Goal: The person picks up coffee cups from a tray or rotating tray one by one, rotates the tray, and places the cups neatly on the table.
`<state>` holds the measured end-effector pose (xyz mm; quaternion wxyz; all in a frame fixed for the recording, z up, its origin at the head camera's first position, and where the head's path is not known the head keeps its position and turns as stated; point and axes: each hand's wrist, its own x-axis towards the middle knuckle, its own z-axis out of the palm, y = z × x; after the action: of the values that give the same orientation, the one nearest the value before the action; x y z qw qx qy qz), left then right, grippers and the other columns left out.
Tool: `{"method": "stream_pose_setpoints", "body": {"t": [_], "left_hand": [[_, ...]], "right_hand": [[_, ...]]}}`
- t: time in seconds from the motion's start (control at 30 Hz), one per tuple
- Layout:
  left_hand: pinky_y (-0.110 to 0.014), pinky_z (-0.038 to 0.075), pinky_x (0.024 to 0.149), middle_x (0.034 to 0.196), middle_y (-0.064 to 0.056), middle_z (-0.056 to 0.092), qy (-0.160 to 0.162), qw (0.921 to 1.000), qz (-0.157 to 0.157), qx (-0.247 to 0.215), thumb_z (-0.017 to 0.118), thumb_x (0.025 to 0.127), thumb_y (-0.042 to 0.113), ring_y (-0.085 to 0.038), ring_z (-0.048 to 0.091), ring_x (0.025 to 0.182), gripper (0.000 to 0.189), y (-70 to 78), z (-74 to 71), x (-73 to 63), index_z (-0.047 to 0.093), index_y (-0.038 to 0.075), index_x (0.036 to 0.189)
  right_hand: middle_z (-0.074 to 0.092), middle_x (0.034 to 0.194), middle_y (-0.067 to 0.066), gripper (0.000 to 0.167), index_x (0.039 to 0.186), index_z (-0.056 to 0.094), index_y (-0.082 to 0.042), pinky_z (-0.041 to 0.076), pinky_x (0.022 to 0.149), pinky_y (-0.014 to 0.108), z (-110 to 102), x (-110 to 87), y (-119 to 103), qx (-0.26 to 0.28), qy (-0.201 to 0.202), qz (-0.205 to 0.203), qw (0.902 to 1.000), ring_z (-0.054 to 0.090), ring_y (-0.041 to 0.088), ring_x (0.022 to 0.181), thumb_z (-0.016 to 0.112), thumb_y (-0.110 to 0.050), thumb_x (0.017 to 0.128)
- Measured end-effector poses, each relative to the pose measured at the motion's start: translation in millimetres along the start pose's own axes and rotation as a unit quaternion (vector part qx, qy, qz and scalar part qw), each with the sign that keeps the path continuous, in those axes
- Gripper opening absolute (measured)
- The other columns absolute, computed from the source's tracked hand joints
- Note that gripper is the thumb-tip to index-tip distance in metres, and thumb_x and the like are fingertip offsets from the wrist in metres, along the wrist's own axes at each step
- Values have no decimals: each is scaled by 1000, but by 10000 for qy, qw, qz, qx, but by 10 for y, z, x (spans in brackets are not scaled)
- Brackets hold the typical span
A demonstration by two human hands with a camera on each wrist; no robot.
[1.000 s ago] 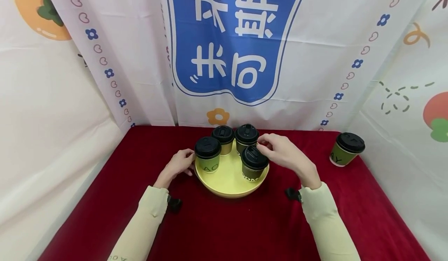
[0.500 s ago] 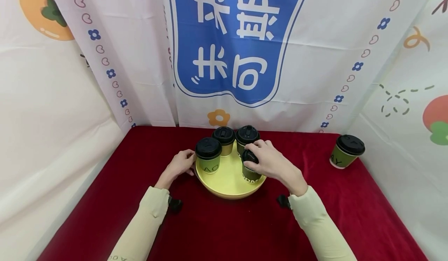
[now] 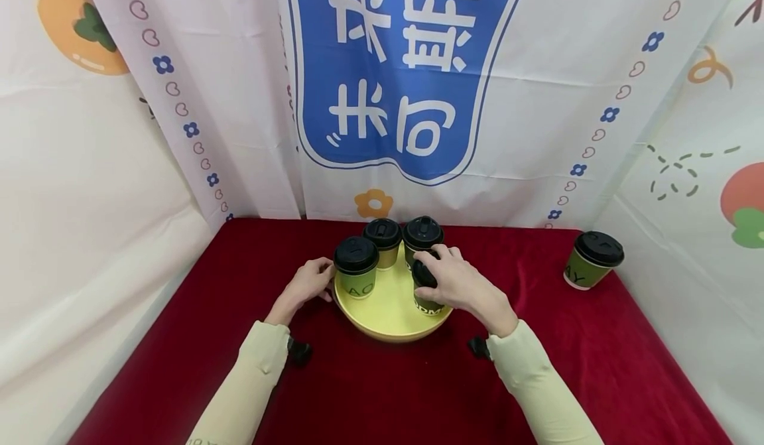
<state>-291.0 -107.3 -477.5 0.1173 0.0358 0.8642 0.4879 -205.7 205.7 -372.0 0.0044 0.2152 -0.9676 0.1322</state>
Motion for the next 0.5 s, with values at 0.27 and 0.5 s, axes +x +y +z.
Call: {"method": "stream_pose_setpoints", "body": {"t": [0.27, 0.5], "left_hand": [[-33, 57, 59, 93, -13, 65, 36, 10000, -19, 17, 47, 104, 36, -23, 66, 60, 36, -17, 1, -4, 61, 12, 127], [-33, 57, 59, 94, -13, 65, 30, 10000, 24, 32, 47, 104, 36, -23, 66, 60, 36, -3, 0, -13, 61, 12, 127]], "right_hand": [[50, 138, 20, 61, 138, 55, -15, 52, 92, 50, -24, 23, 41, 188, 30, 125, 9997, 46, 37, 123, 76, -37, 85], [52, 134, 19, 58, 137, 56, -14, 47, 96, 52, -213, -38, 151, 432, 249, 148, 9986, 47, 37, 120, 75, -34, 85]]}}
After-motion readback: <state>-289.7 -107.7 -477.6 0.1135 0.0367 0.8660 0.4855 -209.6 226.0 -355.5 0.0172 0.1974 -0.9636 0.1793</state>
